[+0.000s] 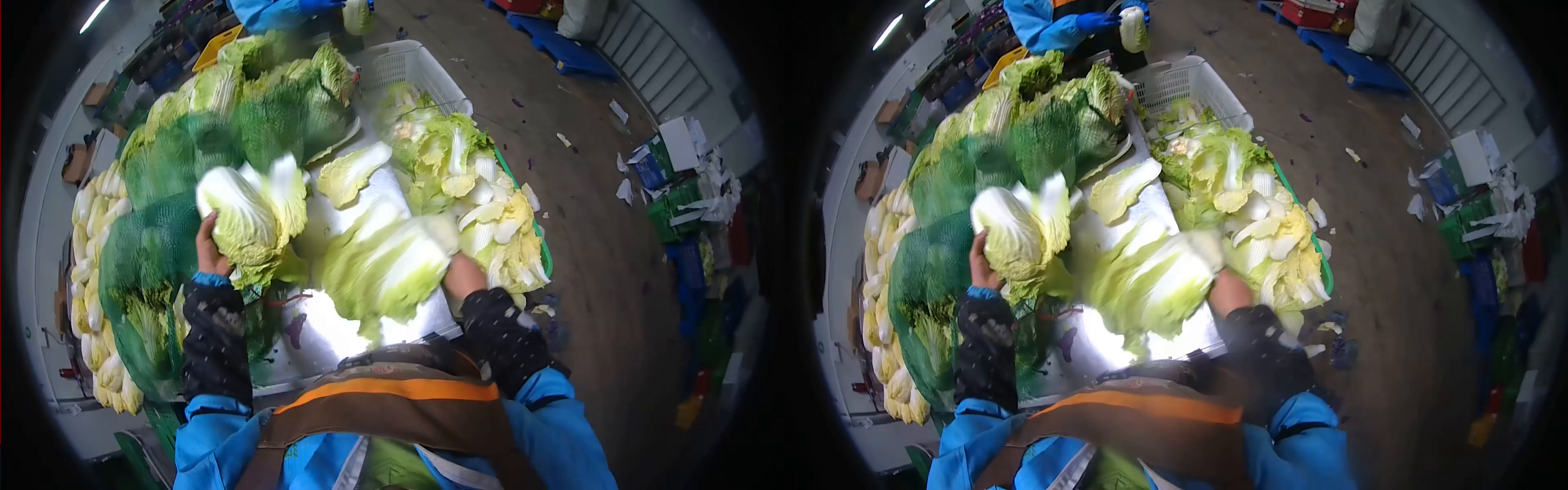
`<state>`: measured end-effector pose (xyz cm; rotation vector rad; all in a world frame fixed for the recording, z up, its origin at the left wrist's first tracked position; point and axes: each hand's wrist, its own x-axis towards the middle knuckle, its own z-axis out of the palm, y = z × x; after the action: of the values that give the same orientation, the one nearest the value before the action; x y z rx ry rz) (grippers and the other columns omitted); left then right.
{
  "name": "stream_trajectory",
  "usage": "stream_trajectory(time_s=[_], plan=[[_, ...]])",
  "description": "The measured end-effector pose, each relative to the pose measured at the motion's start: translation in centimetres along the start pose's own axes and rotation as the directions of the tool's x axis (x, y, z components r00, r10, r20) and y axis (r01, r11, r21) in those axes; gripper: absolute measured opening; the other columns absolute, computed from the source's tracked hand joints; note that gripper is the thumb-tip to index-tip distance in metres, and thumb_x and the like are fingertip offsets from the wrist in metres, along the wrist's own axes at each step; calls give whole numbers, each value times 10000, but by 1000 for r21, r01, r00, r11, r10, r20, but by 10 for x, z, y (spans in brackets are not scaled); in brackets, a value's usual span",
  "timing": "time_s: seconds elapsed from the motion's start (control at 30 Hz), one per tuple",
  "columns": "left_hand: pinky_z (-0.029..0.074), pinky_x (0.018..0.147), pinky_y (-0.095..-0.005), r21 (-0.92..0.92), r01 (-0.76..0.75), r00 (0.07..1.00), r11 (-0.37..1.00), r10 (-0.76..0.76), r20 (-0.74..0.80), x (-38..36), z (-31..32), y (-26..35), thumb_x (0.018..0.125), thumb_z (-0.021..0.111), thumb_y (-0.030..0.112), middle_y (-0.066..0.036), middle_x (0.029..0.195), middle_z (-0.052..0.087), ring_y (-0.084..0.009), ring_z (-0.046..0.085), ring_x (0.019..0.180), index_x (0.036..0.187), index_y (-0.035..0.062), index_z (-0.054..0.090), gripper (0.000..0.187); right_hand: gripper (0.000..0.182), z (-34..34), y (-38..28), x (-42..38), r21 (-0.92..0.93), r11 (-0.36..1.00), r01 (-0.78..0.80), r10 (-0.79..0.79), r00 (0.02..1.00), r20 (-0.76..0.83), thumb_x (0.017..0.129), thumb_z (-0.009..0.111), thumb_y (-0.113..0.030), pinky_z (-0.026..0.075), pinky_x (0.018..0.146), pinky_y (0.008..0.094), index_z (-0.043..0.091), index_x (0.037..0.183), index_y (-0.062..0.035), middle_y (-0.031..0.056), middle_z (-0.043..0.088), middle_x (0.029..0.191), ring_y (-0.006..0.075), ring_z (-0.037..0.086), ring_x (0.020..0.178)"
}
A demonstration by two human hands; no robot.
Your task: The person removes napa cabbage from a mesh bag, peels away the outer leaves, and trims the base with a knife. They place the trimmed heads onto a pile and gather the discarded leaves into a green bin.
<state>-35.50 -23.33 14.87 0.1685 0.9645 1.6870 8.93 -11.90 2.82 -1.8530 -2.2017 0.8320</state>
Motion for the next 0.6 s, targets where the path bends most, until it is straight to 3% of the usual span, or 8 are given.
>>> stream_trajectory(time_s=[0.1,0.17,0.23,0.27,0.37,0.43,0.47,0.6], plan=[[354,1033,-517,-149,37,973,988,-1,232,-51,-16,-8,804,592,215,-190,1284,499,-370,486,1172,1326,6,389,598,255,-32,35,36,-55,985,-166,167,986,11,780,544,-203,478,752,478,628,891,11,244,630,900,419,599,877],[320,1060,-511,-148,17,978,989,14,206,-82,-9,-39,645,611,50,-175,1335,454,-366,437,1222,1362,9,343,766,279,-40,56,45,-23,973,-230,229,973,-31,746,586,-209,473,754,484,629,858,43,282,619,890,424,601,885],[324,1066,-440,17,-33,958,999,26,287,-108,28,-66,596,627,-8,-151,1313,471,-331,437,1229,1366,13,333,824,235,-57,21,24,201,969,-145,172,977,-123,754,592,-174,493,665,439,617,811,52,236,628,728,395,628,719],[337,1054,-423,137,60,949,989,-99,299,-114,35,-74,597,647,-32,-136,1298,485,-307,439,1231,1367,13,330,834,244,-53,7,15,300,952,68,-19,986,-165,794,585,-192,476,512,343,628,870,36,168,639,661,246,603,538],[332,1047,-396,295,-6,922,955,-110,372,-107,45,-112,536,810,26,-131,1335,441,-264,414,1250,1384,21,294,992,415,-79,-99,-37,872,489,-9,-288,942,171,847,598,-232,338,361,211,533,1174,14,67,644,686,61,431,399],[304,1059,-377,592,-410,854,694,65,516,-100,41,-135,500,872,117,-137,1393,356,-248,364,1281,1411,33,229,1118,519,-65,-130,-51,971,235,-41,-535,829,165,862,597,-197,328,361,196,423,1303,12,78,637,764,35,421,414],[304,1059,-377,585,-405,859,703,73,507,-102,44,-145,500,872,117,-137,1393,356,-248,364,1281,1411,33,229,1118,527,-62,-138,-57,919,386,-77,-505,816,280,843,638,-183,347,369,196,442,1284,29,126,638,958,34,436,437],[281,1065,-355,644,-389,890,658,86,449,-127,76,-141,544,870,193,-150,1416,312,-247,342,1293,1431,55,171,1138,497,-22,-142,-72,757,653,33,-344,903,258,789,715,-153,422,426,225,521,1199,52,69,631,800,74,518,488]])
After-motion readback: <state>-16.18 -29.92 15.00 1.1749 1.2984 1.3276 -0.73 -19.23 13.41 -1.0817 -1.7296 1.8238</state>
